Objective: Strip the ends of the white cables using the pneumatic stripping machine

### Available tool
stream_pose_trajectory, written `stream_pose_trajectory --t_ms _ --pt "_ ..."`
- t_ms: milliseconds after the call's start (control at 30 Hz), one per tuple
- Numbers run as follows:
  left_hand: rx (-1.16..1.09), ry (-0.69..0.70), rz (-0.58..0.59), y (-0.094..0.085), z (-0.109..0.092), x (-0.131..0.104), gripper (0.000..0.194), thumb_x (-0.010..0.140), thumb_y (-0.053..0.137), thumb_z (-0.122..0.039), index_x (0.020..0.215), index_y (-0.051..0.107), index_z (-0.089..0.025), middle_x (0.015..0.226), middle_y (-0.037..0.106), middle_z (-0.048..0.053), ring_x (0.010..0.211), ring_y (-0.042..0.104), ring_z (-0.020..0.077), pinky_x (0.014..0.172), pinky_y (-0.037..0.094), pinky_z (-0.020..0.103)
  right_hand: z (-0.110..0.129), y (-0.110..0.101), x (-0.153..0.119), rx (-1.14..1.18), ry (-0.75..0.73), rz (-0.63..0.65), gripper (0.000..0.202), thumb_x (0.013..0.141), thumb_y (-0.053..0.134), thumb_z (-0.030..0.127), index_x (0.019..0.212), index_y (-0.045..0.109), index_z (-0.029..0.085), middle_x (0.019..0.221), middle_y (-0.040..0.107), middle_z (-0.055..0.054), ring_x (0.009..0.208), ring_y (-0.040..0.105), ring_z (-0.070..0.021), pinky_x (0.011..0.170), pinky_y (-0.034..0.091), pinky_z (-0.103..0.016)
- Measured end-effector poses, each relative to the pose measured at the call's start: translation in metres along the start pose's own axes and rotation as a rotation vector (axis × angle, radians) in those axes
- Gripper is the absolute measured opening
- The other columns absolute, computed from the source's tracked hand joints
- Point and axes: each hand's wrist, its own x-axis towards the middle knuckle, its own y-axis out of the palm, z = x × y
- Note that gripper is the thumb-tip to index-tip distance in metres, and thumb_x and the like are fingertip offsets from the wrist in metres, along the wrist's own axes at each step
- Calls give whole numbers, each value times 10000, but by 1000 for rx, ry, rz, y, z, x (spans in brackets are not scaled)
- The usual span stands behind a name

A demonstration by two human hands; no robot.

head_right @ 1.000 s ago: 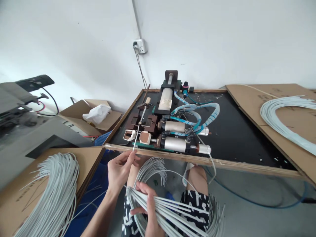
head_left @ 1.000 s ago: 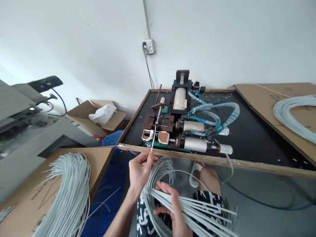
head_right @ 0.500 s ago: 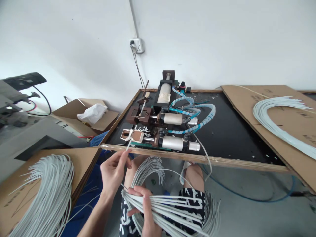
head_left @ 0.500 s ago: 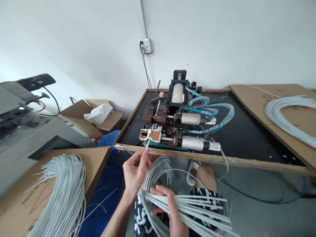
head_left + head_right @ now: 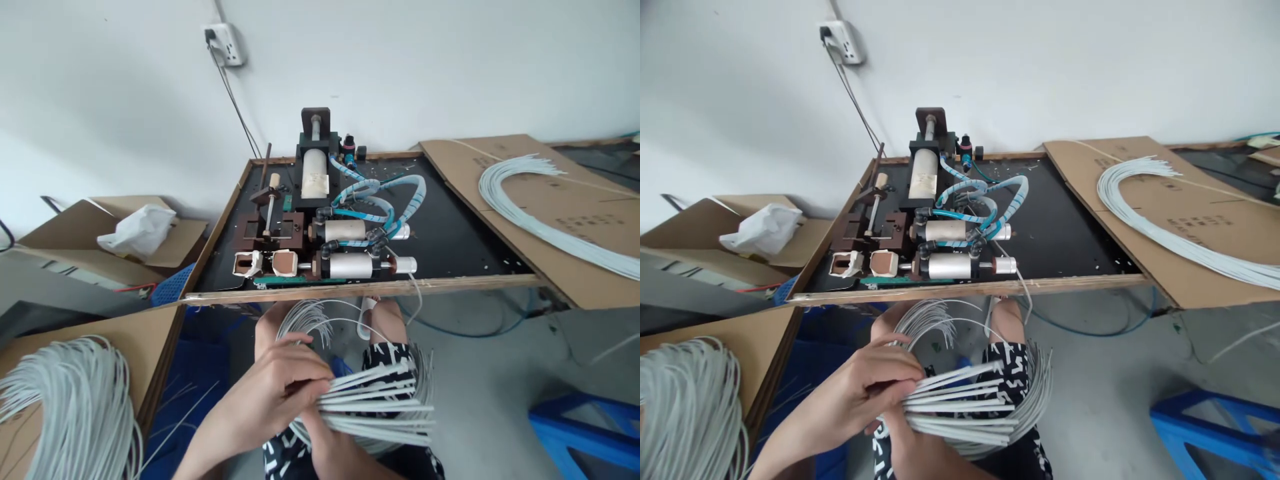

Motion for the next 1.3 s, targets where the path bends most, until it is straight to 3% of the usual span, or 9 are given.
stream_pose_trajectory --t_ms 100,167,233,367,433,633,833,1000,1300 --pt "-85 -103 -64 6 -4 -3 303 1018 535 -262 803 745 -219 683 708 -1 615 632 148 1051 504 447 3 0 3 -53 72 4 265 979 623 452 1015 814 272 837 779 -29 952 733 -284 980 553 -390" --pt "-201 -195 -228 12 -1 -6 299 998 571 -320 791 755 -207 687 725 27 586 649 159 866 599 390 -1 -1 5 43 143 51 385 986 578 538 1123 791 247 850 797 -42 766 758 -264 850 609 -394" --pt "-344 -271 -475 15 8 -7 267 972 609 -356 833 764 -188 707 743 50 547 663 165 596 596 293 -7 0 8 195 179 93 513 978 527 623 1234 747 235 1066 803 -80 695 768 -249 689 641 -383" --pt "-362 -306 -1034 8 30 2 200 895 708 -347 855 757 -158 676 737 32 520 651 146 529 546 239 -19 1 15 466 236 133 556 870 651 686 1198 768 252 1270 746 -107 1104 735 -316 627 657 -343" --pt "-316 -321 -1164 2 38 8 196 866 734 -343 812 750 -155 675 738 26 519 642 135 547 543 232 -20 1 16 518 288 169 533 784 744 690 1102 805 267 1177 787 -102 1154 716 -315 649 656 -330" --pt "-248 -395 -1218 13 37 12 218 851 725 -350 743 719 -161 625 724 18 457 610 127 442 475 210 -22 -1 8 326 239 136 591 938 535 695 1192 775 218 1200 772 -146 665 783 -239 711 651 -401" --pt "-235 -444 -1234 23 42 7 197 837 726 -343 766 721 -158 640 742 30 489 652 141 453 492 204 -39 -7 21 470 348 348 680 777 688 769 1140 775 201 1198 773 -128 1096 744 -344 726 659 -438" --pt "-262 -434 -1224 23 48 7 222 837 727 -370 760 719 -162 646 750 34 487 650 139 444 490 201 -45 -14 30 505 419 487 744 726 735 776 1197 752 201 1299 719 -127 1206 687 -351 835 648 -472" --pt "-309 -412 -1207 20 53 5 222 849 719 -364 766 711 -158 644 739 31 489 629 125 453 475 192 -37 -10 22 355 375 394 802 793 613 823 1232 734 163 1301 714 -177 930 786 -351 805 641 -527"
